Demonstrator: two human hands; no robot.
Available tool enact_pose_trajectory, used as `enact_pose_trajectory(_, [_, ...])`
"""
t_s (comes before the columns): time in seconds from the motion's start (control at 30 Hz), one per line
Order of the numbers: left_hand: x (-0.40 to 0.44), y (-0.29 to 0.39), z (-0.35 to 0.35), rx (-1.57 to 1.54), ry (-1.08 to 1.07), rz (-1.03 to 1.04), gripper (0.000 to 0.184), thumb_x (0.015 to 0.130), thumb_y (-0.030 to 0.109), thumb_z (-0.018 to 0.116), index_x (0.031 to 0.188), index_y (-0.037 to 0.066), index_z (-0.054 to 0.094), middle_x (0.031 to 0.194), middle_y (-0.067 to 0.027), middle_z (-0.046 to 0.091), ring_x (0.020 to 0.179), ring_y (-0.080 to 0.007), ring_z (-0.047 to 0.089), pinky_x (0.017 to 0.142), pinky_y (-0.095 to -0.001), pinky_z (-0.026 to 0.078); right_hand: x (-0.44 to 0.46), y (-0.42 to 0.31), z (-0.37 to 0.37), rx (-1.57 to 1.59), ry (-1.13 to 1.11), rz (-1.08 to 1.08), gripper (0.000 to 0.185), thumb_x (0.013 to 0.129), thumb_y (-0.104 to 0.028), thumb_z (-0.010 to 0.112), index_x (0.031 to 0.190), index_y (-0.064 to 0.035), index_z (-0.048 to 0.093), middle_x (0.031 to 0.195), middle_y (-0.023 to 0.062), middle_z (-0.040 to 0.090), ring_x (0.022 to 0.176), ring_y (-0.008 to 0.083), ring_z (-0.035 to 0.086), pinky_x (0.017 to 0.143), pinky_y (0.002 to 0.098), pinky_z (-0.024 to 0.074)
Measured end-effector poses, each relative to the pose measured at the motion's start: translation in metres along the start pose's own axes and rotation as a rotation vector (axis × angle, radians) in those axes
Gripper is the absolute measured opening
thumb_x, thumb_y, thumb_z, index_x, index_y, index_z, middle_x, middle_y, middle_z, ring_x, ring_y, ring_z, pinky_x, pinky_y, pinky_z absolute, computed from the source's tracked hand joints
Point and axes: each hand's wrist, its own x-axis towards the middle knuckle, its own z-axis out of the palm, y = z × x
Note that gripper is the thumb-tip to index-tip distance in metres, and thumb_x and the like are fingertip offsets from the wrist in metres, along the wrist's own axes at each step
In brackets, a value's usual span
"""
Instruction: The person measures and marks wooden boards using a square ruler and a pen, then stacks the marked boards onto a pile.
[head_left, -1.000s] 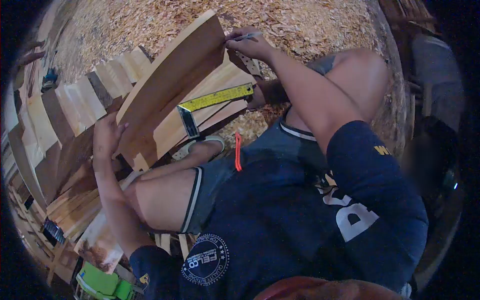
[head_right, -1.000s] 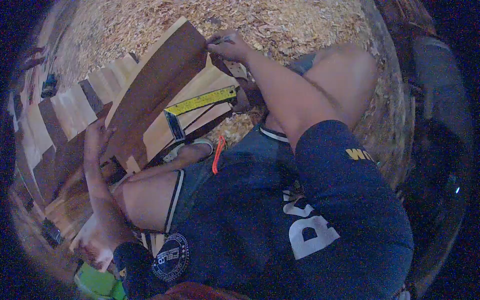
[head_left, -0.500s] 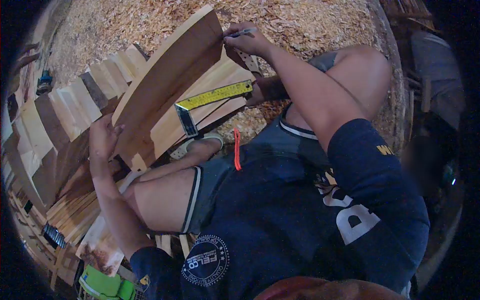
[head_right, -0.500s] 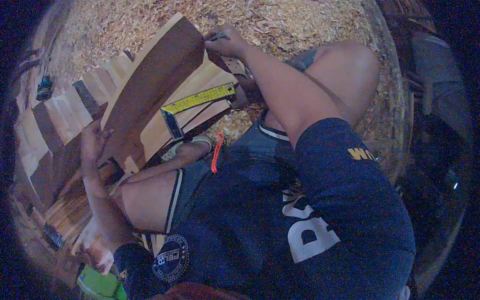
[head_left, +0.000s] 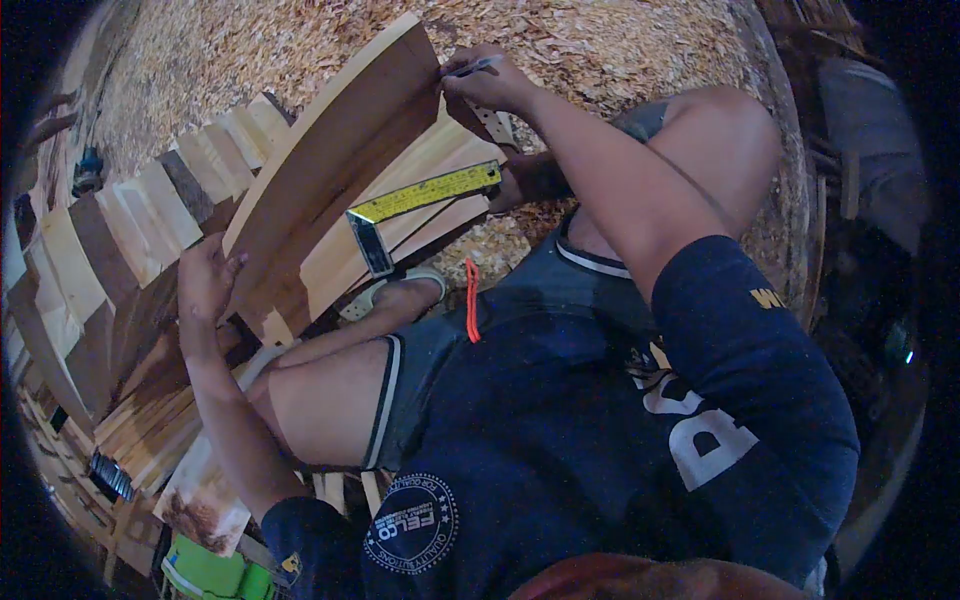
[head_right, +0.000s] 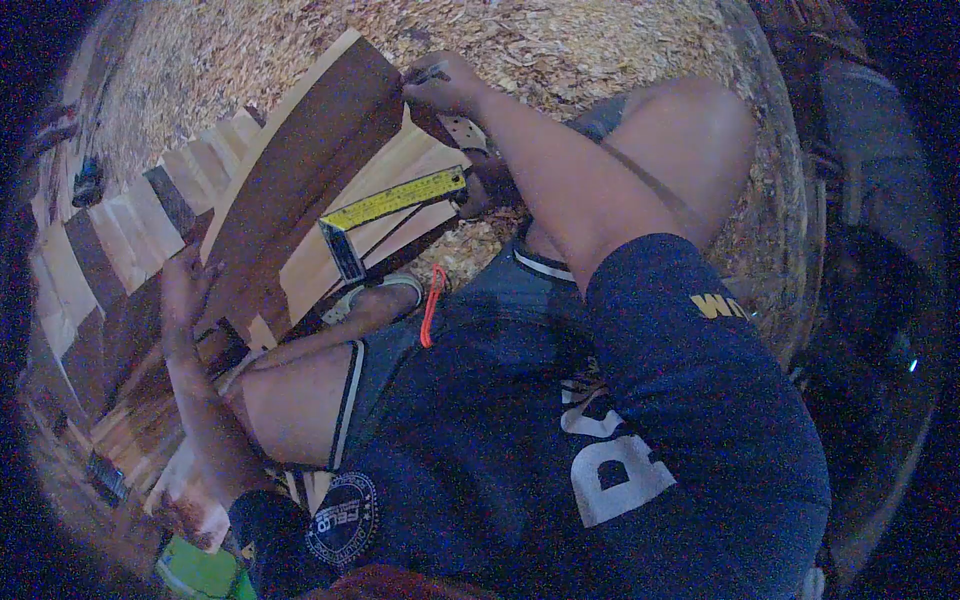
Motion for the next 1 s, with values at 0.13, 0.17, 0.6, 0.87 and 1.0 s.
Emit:
enact_pose_trajectory(0.13, [0.001,-0.001,0.001,0.01,0.011,0.012,0.032,0.079,0.009,0.078,0.109,0.0,0.069,0.069,-0.0187,0.057,0.061,-0.0256,0.05,0.064,-0.0384,0.046,0.004,0.013,0.003,0.077,0.006,-0.052,0.021,0.078,-0.012,0.076,0.096,-0.002,0.074,0.087,0.008,0.073,0.076,0.0143,0.067,0.072,0.0321,0.0547])
enact_pose_trajectory(0.17, [0.001,0.0,0.001,0.005,0.018,0.025,0.032,0.079,0.009,0.078,0.108,0.0,0.069,0.069,-0.0188,0.057,0.061,-0.0259,0.049,0.064,-0.0385,0.046,0.005,0.017,0.004,0.106,0.0,-0.082,0.021,0.078,-0.012,0.076,0.096,-0.002,0.074,0.086,0.008,0.073,0.076,0.0143,0.067,0.072,0.0322,0.0547])
enact_pose_trajectory(0.6, [0.004,-0.013,0.009,-0.04,0.044,0.101,0.03,0.078,0.01,0.078,0.105,-0.001,0.068,0.069,-0.0199,0.057,0.059,-0.0284,0.049,0.064,-0.0393,0.046,-0.001,0.006,0.001,-0.007,0.006,-0.1,0.022,0.077,-0.014,0.075,0.095,-0.0023,0.074,0.084,0.0077,0.073,0.075,0.0148,0.065,0.071,0.0329,0.0539])
enact_pose_trajectory(0.87, [0.0,0.002,-0.001,-0.01,-0.028,-0.002,0.032,0.079,0.006,0.077,0.109,-0.001,0.068,0.073,-0.0208,0.061,0.062,-0.0266,0.053,0.066,-0.0381,0.047,0.001,0.001,-0.002,-0.201,-0.005,-0.071,0.021,0.082,-0.02,0.072,0.096,-0.004,0.074,0.085,0.0079,0.073,0.078,0.0141,0.068,0.075,0.0315,0.0552])
enact_pose_trajectory(1.0, [-0.002,-0.004,0.0,-0.109,-0.015,0.083,0.036,0.077,0.005,0.077,0.111,0.0,0.068,0.082,-0.0234,0.066,0.073,-0.0302,0.064,0.072,-0.0371,0.05,0.004,-0.011,-0.015,-0.309,0.061,0.031,0.021,0.083,-0.024,0.068,0.09,-0.0047,0.073,0.082,0.0089,0.072,0.076,0.0159,0.067,0.072,0.032,0.0537])
